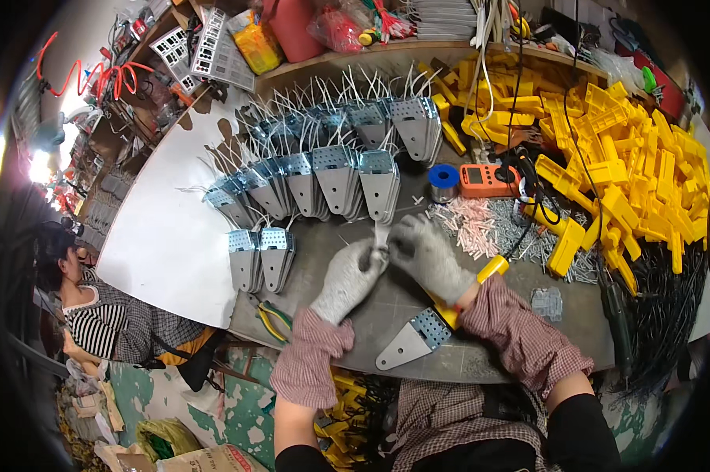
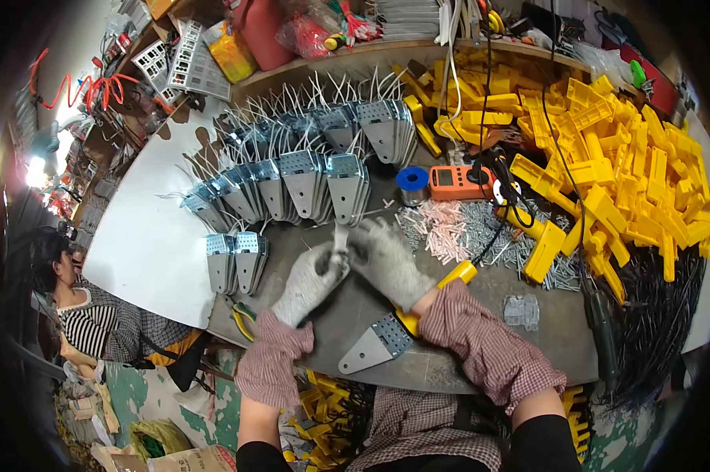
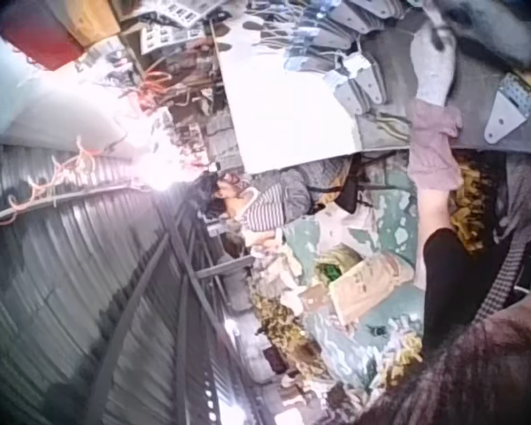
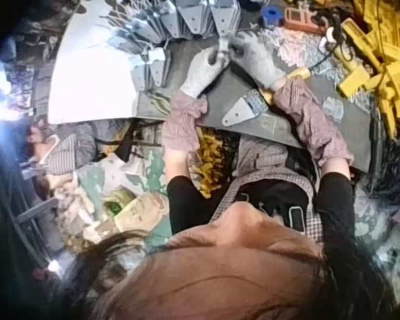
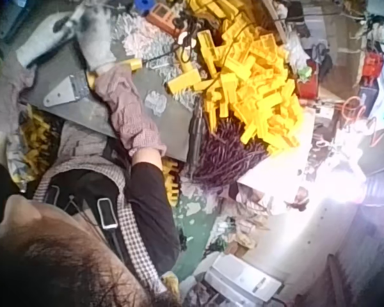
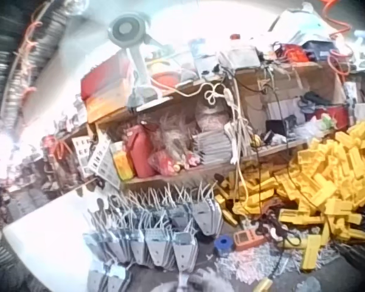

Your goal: The person assembles and wires electronic or mechanical components by hand, joining electrical wires, metal plates, and screws into a yellow component housing, then sealing it with a heat sealer and soldering connections with a soldering iron. Pliers and a screwdriver are used to manipulate the parts and tighten the screws.

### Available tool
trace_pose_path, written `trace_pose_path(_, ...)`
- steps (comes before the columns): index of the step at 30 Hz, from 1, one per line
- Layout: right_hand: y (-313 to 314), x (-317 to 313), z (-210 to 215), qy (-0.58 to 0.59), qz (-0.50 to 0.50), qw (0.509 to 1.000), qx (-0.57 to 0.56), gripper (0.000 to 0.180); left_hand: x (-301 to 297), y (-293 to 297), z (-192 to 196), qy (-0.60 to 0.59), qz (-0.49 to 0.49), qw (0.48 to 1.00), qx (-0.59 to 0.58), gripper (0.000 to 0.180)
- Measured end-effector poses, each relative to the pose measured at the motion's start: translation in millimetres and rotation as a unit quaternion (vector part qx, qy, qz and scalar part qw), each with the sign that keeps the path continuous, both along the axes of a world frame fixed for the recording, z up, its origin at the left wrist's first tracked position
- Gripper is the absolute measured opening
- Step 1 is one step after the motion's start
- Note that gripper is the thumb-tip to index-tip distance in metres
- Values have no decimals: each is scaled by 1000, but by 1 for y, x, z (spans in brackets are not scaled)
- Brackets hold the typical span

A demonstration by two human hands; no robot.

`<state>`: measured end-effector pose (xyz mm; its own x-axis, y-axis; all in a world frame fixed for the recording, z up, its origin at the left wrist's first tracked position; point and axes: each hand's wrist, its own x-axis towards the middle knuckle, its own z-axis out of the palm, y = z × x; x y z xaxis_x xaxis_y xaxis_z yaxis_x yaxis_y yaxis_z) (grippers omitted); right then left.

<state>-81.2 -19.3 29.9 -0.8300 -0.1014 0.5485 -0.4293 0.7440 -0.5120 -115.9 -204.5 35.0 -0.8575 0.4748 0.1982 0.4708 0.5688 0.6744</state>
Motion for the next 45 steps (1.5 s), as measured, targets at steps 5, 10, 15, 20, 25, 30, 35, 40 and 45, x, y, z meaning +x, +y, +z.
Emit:
trace_pose_path(5, 52, 20, -6, -159, -42, 986, -21, 17, 4, -31, -12, 155, 241, 902, -324, 72)
trace_pose_path(10, 70, 43, -13, -162, -1, 986, 41, 15, 130, -11, 0, 152, 58, 954, -252, 46)
trace_pose_path(15, 82, 55, 1, -205, 131, 967, 80, 19, 163, -7, -56, 61, -135, 967, -209, 68)
trace_pose_path(20, 137, 6, 43, -11, -31, 933, 357, 31, 155, -11, -25, -18, -58, 995, -79, 67)
trace_pose_path(25, 214, -81, 70, -269, -47, 808, 522, 29, 111, 103, 18, 163, -152, 970, -102, 53)
trace_pose_path(30, 200, -91, 70, -254, -92, 847, 458, 23, 53, 122, -29, 125, -143, 976, -104, 42)
trace_pose_path(35, 193, -85, 79, -43, -82, 962, 256, 39, 76, 69, 68, 48, -158, 963, -211, 36)
trace_pose_path(40, 32, 64, 66, -272, 334, 902, 1, 38, 192, -111, -44, -200, -59, 926, -316, 63)
trace_pose_path(45, -21, 156, 27, -207, 535, 789, 221, 36, 243, -244, -301, -188, 22, 849, -492, 46)
